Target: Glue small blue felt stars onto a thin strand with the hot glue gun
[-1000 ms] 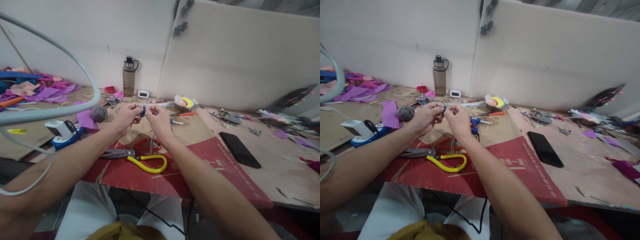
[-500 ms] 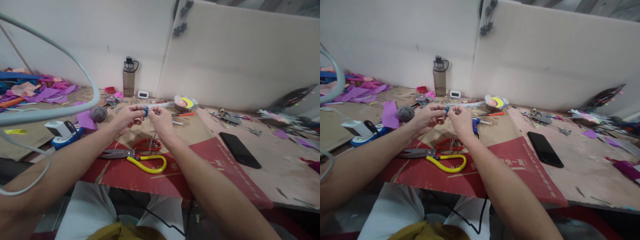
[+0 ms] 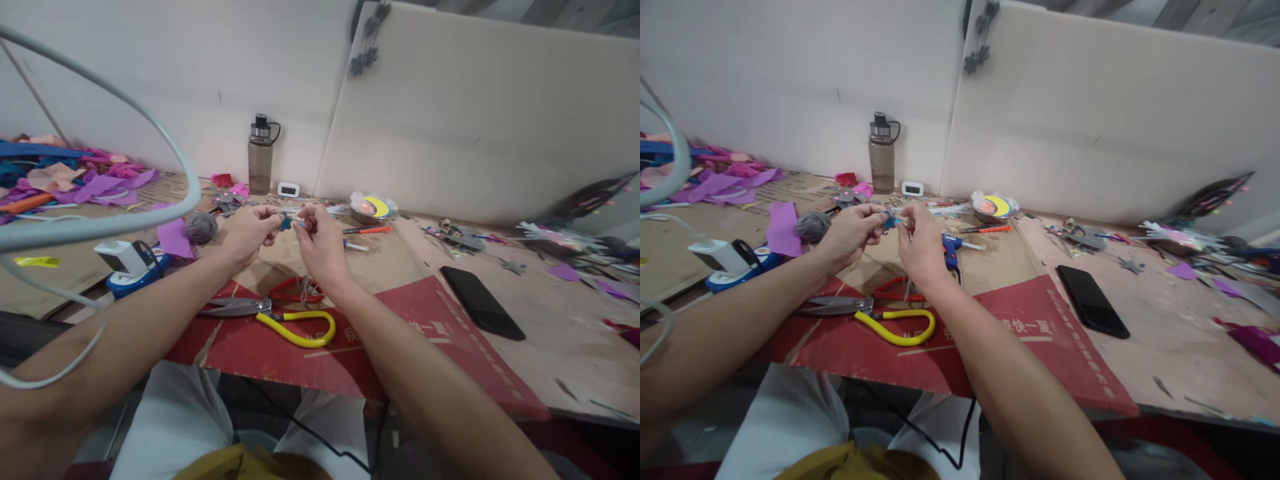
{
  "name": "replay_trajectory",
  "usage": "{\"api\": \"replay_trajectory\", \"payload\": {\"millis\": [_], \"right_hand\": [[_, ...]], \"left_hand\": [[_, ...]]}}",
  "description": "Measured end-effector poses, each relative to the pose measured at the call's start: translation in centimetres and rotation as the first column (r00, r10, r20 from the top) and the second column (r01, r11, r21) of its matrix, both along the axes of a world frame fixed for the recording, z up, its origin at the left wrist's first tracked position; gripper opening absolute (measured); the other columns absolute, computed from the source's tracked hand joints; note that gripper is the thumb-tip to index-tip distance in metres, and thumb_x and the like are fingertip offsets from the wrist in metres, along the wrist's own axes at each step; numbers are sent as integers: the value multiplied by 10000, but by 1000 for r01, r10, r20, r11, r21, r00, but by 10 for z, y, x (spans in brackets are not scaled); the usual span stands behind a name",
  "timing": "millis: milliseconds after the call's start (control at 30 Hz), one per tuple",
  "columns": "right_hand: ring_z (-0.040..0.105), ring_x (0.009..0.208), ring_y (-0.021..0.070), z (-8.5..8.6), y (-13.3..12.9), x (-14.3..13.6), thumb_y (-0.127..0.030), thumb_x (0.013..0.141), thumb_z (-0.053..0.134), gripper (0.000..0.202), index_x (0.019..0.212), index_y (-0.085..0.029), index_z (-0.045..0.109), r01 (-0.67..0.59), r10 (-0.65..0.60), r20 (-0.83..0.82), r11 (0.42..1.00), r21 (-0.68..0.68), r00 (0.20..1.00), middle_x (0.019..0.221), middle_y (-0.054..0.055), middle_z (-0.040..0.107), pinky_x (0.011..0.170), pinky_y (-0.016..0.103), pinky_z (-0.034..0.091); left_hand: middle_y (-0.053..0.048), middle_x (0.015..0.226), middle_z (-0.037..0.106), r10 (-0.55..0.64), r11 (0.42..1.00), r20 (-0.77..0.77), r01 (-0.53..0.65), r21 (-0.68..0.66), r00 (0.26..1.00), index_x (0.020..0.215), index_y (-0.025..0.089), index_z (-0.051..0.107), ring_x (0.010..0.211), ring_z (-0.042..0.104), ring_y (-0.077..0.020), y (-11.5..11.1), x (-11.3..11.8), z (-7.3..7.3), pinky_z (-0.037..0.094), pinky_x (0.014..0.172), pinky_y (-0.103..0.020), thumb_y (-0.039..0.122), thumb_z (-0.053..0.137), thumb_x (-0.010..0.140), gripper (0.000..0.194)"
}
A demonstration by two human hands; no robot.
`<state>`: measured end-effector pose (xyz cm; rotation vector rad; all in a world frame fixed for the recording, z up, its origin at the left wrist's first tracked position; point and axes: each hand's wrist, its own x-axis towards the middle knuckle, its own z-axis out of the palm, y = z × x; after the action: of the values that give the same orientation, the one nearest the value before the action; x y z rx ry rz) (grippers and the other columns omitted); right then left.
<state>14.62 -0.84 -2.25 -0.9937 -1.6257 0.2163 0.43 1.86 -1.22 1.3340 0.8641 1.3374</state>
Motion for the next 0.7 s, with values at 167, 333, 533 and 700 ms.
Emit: {"api": "replay_trajectory", "payload": {"millis": [167, 333, 533, 700], "right_hand": [[494, 765, 161, 0, 1, 4, -165, 836, 551, 71, 777, -203, 539, 50, -60, 106, 994, 98, 993, 817, 27, 573, 721, 299, 384], [502, 750, 158, 1, 2, 6, -216, 876, 534, 142, 735, -198, 536, 57, -66, 109, 995, 78, 992, 779, 24, 579, 713, 295, 374], [501, 712, 152, 1, 3, 7, -309, 918, 490, 259, 692, -196, 550, 60, -61, 125, 998, 11, 990, 702, 12, 564, 698, 294, 354], [431, 610, 127, 2, 3, 7, -286, 852, 570, 101, 887, -195, 593, 32, -31, 27, 998, -46, 999, 620, -47, 451, 644, 271, 345]], "left_hand": [[46, 541, 477, 5, 1000, -14, -5, 17, 1000, 741, 130, 612, 429, 382, -40, -1, 1, 0, 262, 381, -160, 172, 674, 659, 112], [47, 548, 477, 3, 1000, -16, -2, 27, 1000, 747, 131, 611, 435, 385, -44, -1, 1, -1, 271, 384, -167, 170, 668, 663, 109], [44, 552, 494, -7, 1000, -32, 7, 26, 999, 746, 135, 611, 425, 390, -41, -1, 1, 0, 269, 383, -169, 175, 674, 660, 114], [40, 549, 495, -19, 1000, -30, 19, -8, 999, 739, 135, 607, 419, 397, -41, -3, 1, 2, 267, 378, -165, 188, 688, 659, 126]]}}
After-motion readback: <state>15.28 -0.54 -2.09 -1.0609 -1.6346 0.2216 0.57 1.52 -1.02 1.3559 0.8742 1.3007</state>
